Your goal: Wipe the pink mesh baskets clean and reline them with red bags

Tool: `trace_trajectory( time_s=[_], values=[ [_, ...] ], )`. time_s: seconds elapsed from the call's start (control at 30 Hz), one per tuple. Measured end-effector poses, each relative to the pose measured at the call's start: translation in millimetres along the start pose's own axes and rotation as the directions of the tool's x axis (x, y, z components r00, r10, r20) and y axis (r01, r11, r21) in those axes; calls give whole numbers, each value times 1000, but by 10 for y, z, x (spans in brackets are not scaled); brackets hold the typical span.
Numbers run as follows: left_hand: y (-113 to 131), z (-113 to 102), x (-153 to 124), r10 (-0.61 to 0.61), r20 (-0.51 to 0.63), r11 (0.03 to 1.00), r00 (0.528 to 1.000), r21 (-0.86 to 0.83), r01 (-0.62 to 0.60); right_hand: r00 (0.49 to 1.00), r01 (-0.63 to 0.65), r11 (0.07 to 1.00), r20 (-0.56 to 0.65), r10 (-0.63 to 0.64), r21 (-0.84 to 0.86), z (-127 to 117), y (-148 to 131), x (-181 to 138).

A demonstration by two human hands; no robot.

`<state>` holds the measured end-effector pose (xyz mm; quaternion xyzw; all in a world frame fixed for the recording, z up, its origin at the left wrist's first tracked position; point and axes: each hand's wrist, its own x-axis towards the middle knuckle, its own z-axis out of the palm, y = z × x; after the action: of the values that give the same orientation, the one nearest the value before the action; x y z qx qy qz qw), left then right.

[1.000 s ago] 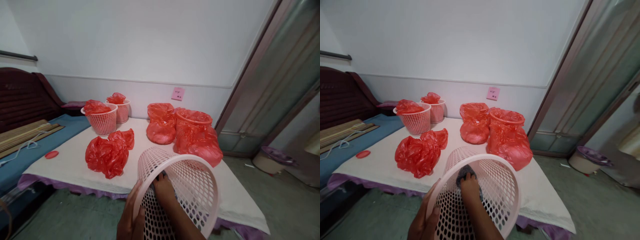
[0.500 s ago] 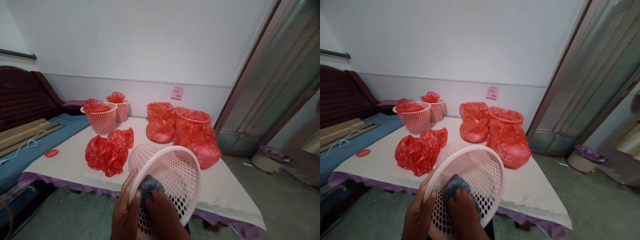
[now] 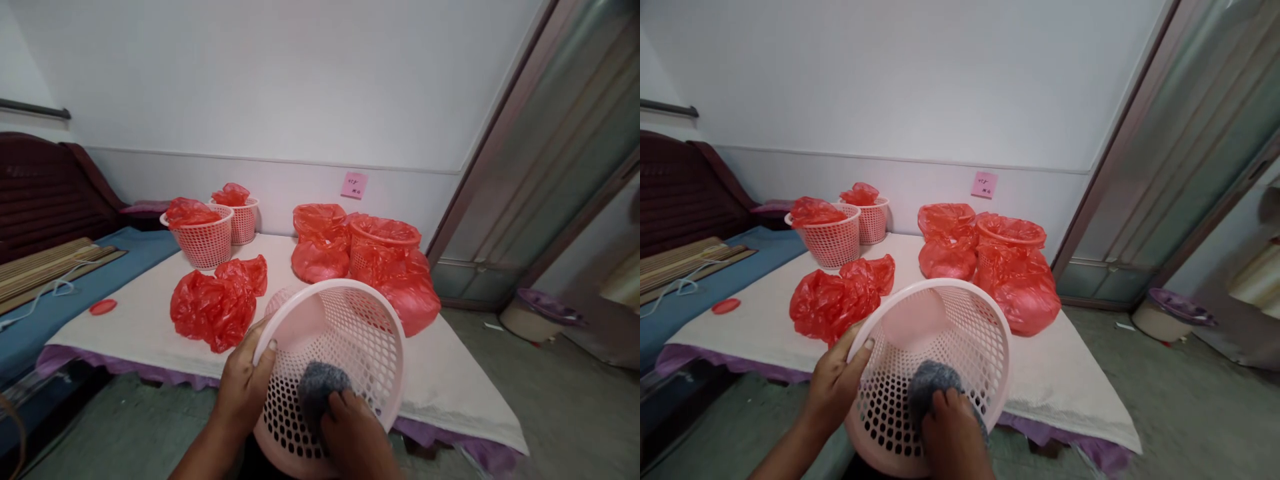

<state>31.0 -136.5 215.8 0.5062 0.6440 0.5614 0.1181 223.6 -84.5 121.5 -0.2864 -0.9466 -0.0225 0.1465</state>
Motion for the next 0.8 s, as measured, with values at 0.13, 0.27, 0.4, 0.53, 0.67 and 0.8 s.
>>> trace_trajectory(
  time_s=[0.13,0.27,0.4,0.53,0.67,0.8],
  values=[
    [29,-4,100,22,-9,1000,1000,4,-22,997,76,996,-5,-77,-52,-8,71,-44],
    [56,-37,204,30,42,999,999,-24,-29,985,150,989,-85,-151,-15,148,-34,-128],
    [78,-47,324,8,88,993,996,-119,3,985,149,986,-74,-155,-79,192,-20,-136],
    [115,15,373,-2,112,986,994,-163,20,993,116,993,30,-115,-33,160,0,-74],
    [45,189,120,-121,39,978,992,-169,126,999,31,980,-45,-23,197,-23,-120,90],
    [-142,375,-375,-348,100,907,932,-217,361,975,-16,865,-182,124,502,-232,-287,286]
  ],
)
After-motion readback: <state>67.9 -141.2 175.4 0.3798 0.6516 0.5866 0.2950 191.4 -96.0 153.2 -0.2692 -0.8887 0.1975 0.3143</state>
